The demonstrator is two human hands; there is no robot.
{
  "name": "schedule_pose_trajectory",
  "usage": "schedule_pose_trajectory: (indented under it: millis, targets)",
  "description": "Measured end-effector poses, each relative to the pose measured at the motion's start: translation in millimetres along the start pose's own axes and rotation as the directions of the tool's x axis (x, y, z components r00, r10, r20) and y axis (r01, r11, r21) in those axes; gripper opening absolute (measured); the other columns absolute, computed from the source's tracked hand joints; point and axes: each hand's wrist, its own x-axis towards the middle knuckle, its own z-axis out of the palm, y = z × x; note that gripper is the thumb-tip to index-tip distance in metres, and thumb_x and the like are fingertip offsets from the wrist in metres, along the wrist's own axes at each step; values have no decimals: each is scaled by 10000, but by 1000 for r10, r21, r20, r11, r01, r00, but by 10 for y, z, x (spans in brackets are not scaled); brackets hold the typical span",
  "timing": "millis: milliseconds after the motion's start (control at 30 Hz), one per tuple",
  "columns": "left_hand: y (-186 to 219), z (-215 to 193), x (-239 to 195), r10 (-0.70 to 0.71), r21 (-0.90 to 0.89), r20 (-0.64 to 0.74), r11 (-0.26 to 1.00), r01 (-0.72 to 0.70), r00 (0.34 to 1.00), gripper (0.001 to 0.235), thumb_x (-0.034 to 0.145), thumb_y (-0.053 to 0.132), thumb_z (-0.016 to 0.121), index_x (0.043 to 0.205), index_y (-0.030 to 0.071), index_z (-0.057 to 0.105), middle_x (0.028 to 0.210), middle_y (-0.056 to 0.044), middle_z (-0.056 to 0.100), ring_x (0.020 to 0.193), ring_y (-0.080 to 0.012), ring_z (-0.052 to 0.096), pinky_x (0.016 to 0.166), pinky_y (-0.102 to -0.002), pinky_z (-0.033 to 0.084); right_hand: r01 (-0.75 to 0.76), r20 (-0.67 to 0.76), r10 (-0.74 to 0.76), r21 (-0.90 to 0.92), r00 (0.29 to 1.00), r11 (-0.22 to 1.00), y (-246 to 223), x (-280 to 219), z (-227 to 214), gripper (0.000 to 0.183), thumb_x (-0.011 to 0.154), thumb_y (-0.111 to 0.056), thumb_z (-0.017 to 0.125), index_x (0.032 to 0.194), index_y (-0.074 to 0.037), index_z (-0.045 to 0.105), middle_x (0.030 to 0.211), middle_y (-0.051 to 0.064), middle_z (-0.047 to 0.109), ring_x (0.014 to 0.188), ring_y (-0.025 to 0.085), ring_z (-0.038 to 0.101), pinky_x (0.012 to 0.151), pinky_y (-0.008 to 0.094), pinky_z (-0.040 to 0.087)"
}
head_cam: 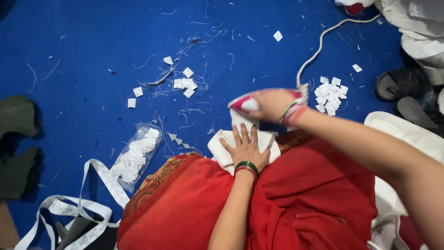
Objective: Ironing and preparing white fabric components for shoe manufacturing.
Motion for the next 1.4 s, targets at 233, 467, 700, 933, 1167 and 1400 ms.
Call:
schedule_pose_trajectory:
  millis: [233,467,700,933,1167,1400]
  targets:
    - [23,-53,72,45,-44,-107,998,-50,993,870,916,717,395,1538,110,342,1586,-188,334,1510,-336,207,1131,-746,-108,-26,59,21,90,998,996,-46,252,97,642,910,-597,628,1206,-28,600,989,190,747,892,358,744,737,465,598]
    - [80,-168,422,-107,-27,0,994,107,994,865,903,527,452,1618,83,247,1374,-132,579,1306,-287,487,1135,-749,116,-16,-123,30,108,992,994,91,703,144,610,899,-594,661,1122,-28,621,952,196,748,874,367,741,732,471,591]
    - [153,-546,665,-259,-14,186,964,266,948,870,926,507,444,1666,141,169,1335,-184,618,1221,-336,546,1069,-678,253,-20,-474,387,612,791,791,617,1084,169,641,906,-599,724,1104,-4,594,916,209,755,850,344,768,711,417,616]
    - [88,-325,613,-199,0,46,980,200,979,793,917,496,460,1616,152,312,1349,-138,607,1245,-313,520,1085,-689,231,-22,-289,430,808,855,588,929,635,387,600,951,-521,683,1229,-7,544,945,221,743,843,316,774,709,397,600]
    - [191,-45,90,-43,145,-56,988,51,997,732,978,594,373,1562,154,339,1482,-155,465,1477,-393,274,1119,-808,9,91,-365,342,787,866,610,1057,492,738,703,961,-454,725,1369,57,466,1150,267,697,1070,358,711,909,418,555]
    - [48,134,78,5,41,-75,999,-2,997,746,986,582,347,1594,155,279,1577,-170,351,1514,-373,163,1109,-780,46,-41,-472,501,697,726,716,350,93,1038,313,901,-123,710,1186,-21,629,1191,186,650,1071,332,690,952,394,560]
